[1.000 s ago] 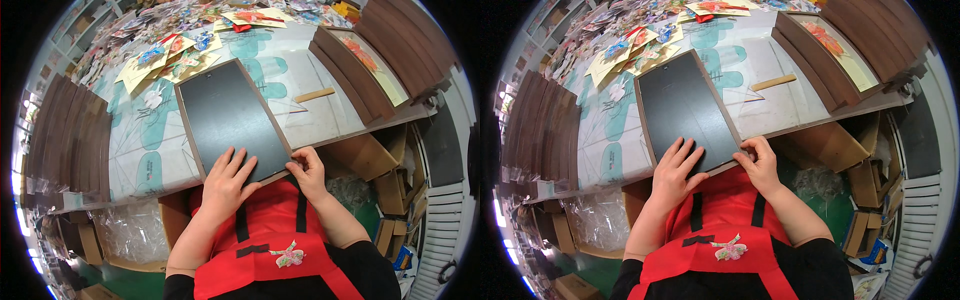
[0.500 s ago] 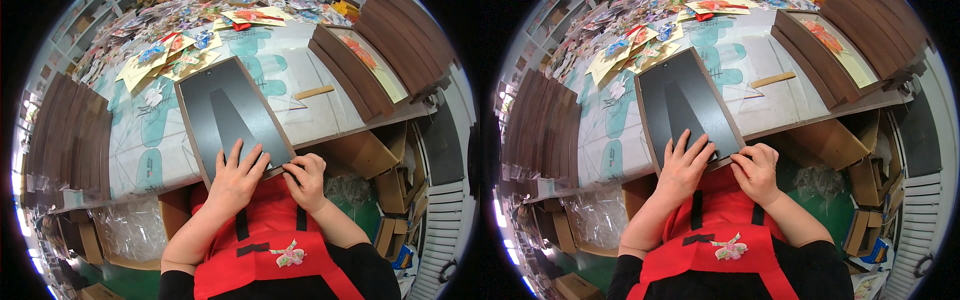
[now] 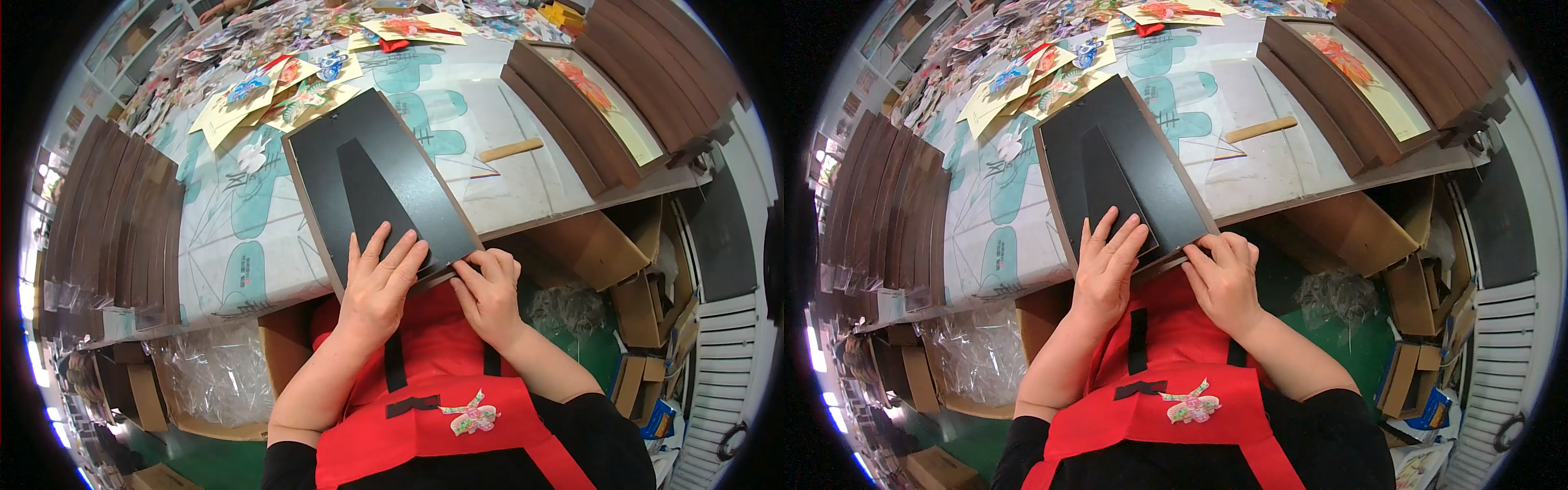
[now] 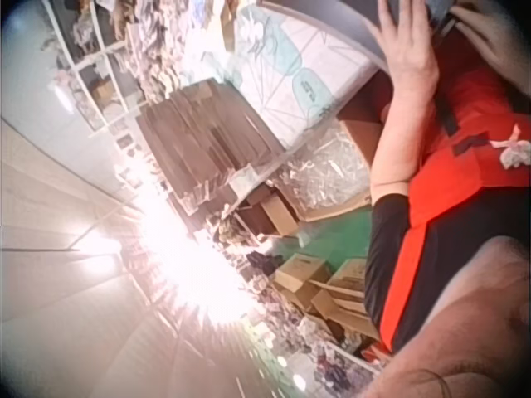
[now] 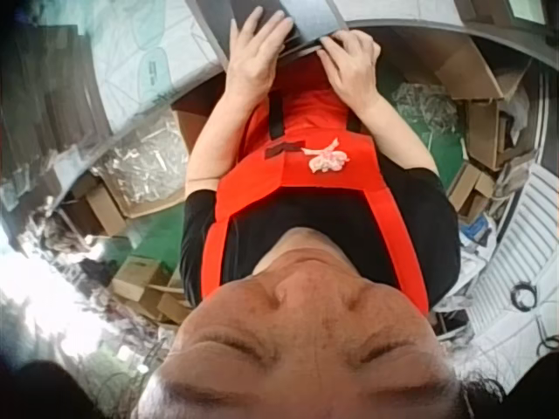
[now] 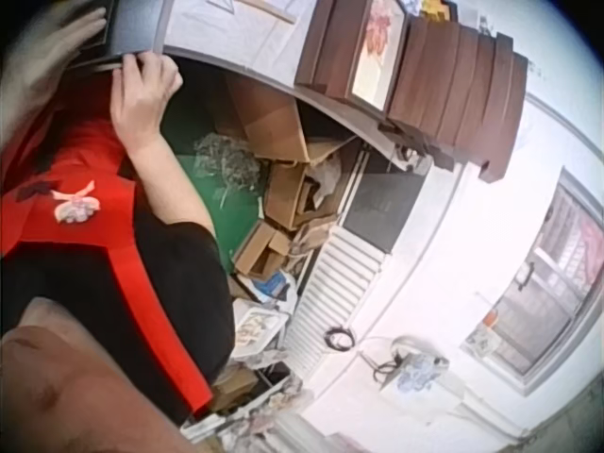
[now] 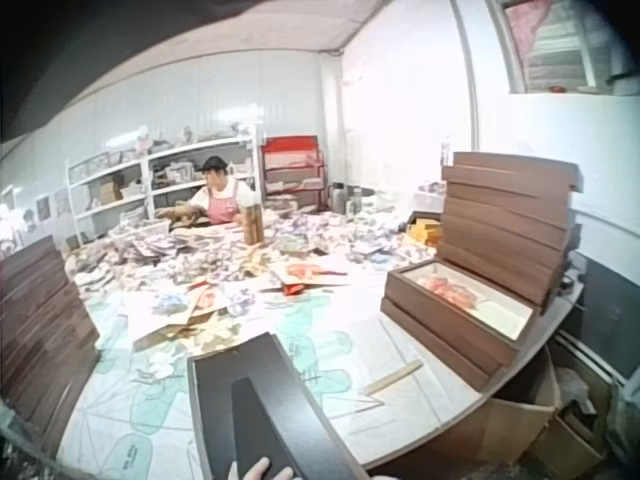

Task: The person assembles decorative frames by inserting a wooden stick into the back of a frame, placing a decorative paper cutout inside, and closing the frame with a backing board. They repeat this process for multiple frames, stacking the completed units on the table.

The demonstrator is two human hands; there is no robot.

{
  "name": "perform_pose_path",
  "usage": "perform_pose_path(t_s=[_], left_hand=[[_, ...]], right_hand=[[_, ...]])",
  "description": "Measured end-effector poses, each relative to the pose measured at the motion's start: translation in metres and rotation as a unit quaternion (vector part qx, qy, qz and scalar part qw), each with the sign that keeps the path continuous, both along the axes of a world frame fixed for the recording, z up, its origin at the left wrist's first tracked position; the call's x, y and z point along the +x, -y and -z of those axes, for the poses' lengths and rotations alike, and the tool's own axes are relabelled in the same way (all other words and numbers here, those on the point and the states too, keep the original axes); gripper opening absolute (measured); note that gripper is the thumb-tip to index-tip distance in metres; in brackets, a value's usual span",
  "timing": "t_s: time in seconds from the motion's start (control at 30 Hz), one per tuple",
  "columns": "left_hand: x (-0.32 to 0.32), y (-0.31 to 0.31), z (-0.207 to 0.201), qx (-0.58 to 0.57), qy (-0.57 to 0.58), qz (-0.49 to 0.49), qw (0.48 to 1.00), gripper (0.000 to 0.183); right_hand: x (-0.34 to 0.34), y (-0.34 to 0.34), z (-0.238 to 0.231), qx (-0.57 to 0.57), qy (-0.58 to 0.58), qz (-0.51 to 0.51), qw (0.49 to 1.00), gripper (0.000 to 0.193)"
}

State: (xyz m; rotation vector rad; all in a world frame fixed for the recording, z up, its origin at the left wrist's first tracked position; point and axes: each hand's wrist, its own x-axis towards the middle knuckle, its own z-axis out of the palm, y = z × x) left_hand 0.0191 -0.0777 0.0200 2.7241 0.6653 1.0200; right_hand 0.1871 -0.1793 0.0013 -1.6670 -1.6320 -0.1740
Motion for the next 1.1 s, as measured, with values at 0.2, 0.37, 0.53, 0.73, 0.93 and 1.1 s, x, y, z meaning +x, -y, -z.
perform_pose_path(t_s=[0.2,0.37,0.53,0.73,0.93,1.1], left_hand=[[0.002,0.000,0.001,-0.003,-0.007,0.009,1.000,0.045],[0.004,0.003,-0.001,0.002,-0.026,-0.001,1.000,0.042],[0.006,0.005,-0.001,-0.014,-0.060,-0.008,0.998,0.043],[0.005,-0.002,0.004,-0.063,-0.100,-0.016,0.993,0.033],[-0.006,-0.006,-0.005,-0.164,-0.052,0.042,0.984,0.027],[-0.013,-0.024,-0.010,-0.215,0.018,0.028,0.976,0.033]], right_hand=[[0.007,-0.007,0.005,0.008,-0.062,-0.027,0.998,0.021],[0.014,-0.010,0.007,0.027,-0.087,-0.070,0.993,0.016],[0.025,0.000,0.012,0.086,-0.147,-0.053,0.984,0.019],[0.025,-0.005,0.014,0.040,-0.195,-0.042,0.979,0.018],[0.029,-0.010,0.021,0.037,-0.194,-0.036,0.980,0.015],[0.026,-0.012,0.023,0.041,-0.204,-0.030,0.978,0.016]])
